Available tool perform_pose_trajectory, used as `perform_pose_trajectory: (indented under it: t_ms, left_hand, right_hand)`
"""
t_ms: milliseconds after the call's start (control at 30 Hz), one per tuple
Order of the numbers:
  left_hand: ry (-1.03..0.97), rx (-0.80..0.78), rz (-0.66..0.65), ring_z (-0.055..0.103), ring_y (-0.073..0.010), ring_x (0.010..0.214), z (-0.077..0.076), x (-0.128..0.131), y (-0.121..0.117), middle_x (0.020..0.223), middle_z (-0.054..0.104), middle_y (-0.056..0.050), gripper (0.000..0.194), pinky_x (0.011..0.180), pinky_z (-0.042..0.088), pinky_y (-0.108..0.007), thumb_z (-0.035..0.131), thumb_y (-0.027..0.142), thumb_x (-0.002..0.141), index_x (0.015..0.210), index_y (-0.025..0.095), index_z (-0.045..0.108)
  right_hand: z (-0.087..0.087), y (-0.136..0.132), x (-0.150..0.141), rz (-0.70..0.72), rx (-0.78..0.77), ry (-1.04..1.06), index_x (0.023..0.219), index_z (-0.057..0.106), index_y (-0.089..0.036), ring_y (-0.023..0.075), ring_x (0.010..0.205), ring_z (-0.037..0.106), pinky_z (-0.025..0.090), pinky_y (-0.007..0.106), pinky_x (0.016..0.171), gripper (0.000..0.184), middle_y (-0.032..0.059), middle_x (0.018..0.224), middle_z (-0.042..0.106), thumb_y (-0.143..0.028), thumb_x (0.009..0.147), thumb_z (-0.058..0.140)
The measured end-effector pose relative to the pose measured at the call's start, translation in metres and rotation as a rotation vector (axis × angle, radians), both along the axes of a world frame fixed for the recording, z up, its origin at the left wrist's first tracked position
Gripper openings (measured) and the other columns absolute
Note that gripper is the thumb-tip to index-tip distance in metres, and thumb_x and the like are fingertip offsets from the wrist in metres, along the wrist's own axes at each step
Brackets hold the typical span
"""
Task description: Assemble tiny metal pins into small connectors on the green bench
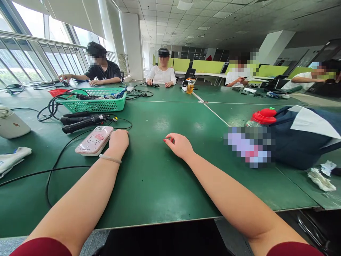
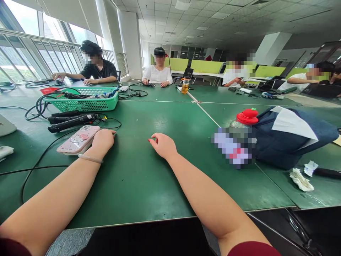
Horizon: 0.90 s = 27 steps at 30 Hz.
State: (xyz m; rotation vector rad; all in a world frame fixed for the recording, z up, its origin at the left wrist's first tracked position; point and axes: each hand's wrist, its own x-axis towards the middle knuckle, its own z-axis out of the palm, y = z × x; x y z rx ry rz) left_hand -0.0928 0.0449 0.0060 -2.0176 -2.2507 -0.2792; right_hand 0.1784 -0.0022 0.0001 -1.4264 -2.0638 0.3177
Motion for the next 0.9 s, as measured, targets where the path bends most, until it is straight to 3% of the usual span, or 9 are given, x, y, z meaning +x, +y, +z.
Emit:
perform_pose_trajectory:
  t_ms: [267,433,700,900]
  left_hand:
    - [0.036,0.013,-0.056,0.054,-0.0328,0.1,0.001,0.005,-0.003,0.111,0.058,-0.022,0.041,0.084,0.04,-0.039,0.041,0.018,0.079,0.115,0.01,0.059]
    - [0.035,-0.016,-0.069,0.056,-0.0308,0.101,0.004,0.008,-0.005,0.11,0.061,-0.021,0.044,0.085,0.041,-0.037,0.04,0.012,0.078,0.119,0.009,0.056]
    - [0.087,-0.088,-0.013,0.06,-0.0261,0.096,0.008,0.012,-0.004,0.1,0.067,-0.015,0.037,0.082,0.043,-0.031,0.043,0.009,0.074,0.104,0.014,0.065]
    - [0.092,-0.043,-0.052,0.058,-0.0274,0.097,0.006,0.012,-0.006,0.103,0.064,-0.018,0.036,0.081,0.042,-0.033,0.041,0.008,0.074,0.1,0.011,0.065]
  right_hand:
    - [0.002,-0.001,0.001,-0.01,-0.029,0.002,0.095,0.06,-0.022,0.012,0.065,0.051,0.034,0.023,0.057,0.029,0.0004,0.073,0.059,-0.043,0.086,0.043]
    - [0.001,-0.001,0.001,-0.007,-0.049,0.002,0.092,0.061,-0.022,0.0119,0.065,0.051,0.034,0.023,0.057,0.027,0.0005,0.072,0.06,-0.042,0.086,0.043]
    - [0.001,-0.001,0.002,0.008,-0.056,0.012,0.089,0.061,-0.022,0.0116,0.064,0.05,0.033,0.022,0.054,0.026,-0.0007,0.07,0.059,-0.04,0.086,0.042]
    - [0.001,-0.001,0.002,0.009,-0.069,0.001,0.089,0.061,-0.023,0.012,0.066,0.051,0.034,0.023,0.056,0.023,-0.0006,0.072,0.06,-0.037,0.086,0.043]
